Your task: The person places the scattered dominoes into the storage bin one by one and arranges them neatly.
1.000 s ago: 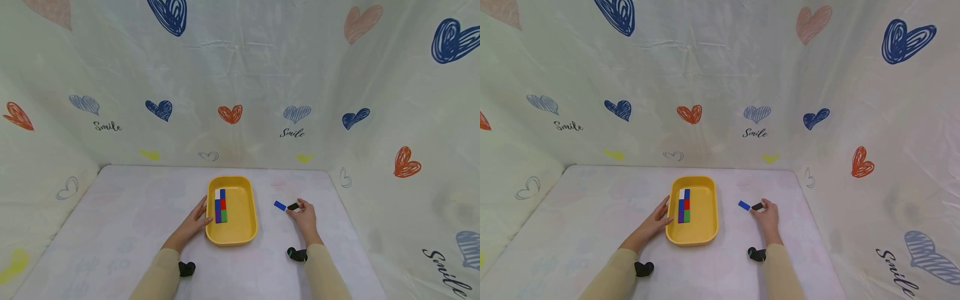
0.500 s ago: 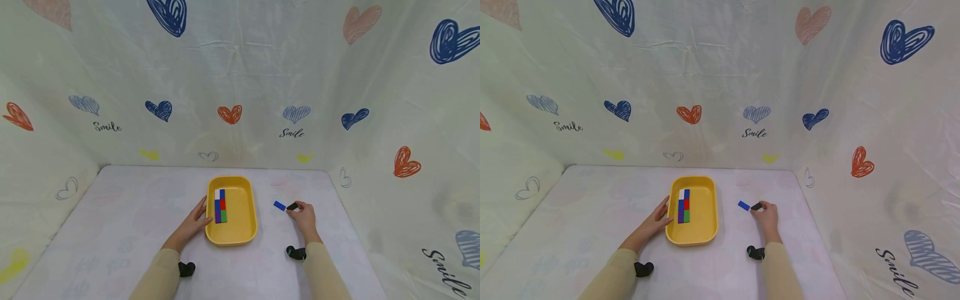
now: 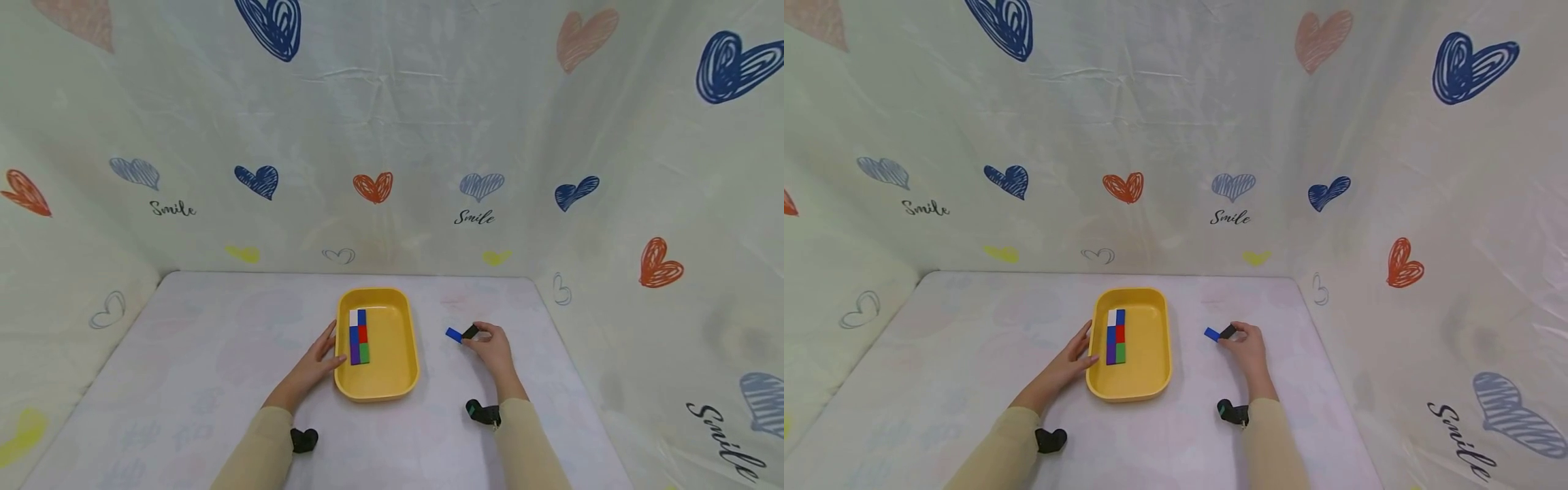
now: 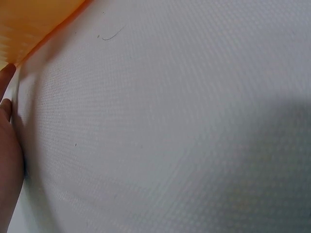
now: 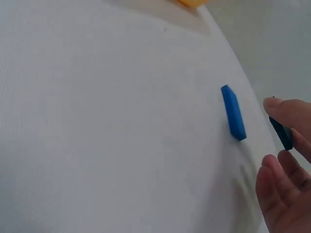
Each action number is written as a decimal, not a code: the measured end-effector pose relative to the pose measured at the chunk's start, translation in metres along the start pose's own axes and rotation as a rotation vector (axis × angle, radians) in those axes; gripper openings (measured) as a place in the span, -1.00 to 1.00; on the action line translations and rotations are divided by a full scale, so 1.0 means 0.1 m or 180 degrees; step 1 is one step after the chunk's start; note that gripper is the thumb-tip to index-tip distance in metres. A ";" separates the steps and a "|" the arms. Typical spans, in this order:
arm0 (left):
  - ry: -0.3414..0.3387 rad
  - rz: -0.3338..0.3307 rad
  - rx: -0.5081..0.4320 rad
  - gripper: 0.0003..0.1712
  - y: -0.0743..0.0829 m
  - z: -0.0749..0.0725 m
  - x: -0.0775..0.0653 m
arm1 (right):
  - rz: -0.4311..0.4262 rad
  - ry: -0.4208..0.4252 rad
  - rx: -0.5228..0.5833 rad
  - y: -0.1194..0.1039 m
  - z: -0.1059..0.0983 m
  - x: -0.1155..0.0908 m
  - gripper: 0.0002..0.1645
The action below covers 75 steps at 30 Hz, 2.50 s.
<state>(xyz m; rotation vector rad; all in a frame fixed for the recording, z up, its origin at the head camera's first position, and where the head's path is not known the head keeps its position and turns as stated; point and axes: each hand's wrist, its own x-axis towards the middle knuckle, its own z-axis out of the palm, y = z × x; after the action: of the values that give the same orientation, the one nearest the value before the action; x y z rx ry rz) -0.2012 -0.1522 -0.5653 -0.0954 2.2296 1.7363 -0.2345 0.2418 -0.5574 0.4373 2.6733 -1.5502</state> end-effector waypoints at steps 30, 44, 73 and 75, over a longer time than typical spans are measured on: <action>-0.0029 0.0025 0.0008 0.02 0.01 0.00 0.00 | -0.0897 -0.0862 0.0144 -1.08 0.46 -0.48 -0.39; -0.0060 0.0076 -0.0040 0.01 0.00 -0.02 0.00 | -0.0767 -0.1503 0.0181 -1.22 0.93 -0.63 -0.44; -0.0146 0.0229 -0.0034 0.04 -0.04 -0.06 0.02 | -0.0748 -0.1949 -0.0174 -1.06 1.46 -0.68 -0.57; -0.0147 0.0225 -0.0032 0.04 -0.05 -0.06 0.02 | -0.0795 -0.2031 -0.0260 -1.05 1.47 -0.68 -0.57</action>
<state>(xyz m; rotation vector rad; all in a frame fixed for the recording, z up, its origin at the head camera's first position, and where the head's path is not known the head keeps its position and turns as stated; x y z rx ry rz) -0.2032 -0.1589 -0.5689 0.0213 2.2166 1.7674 -0.2129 0.0513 -0.5318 -0.3556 2.3199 -1.3210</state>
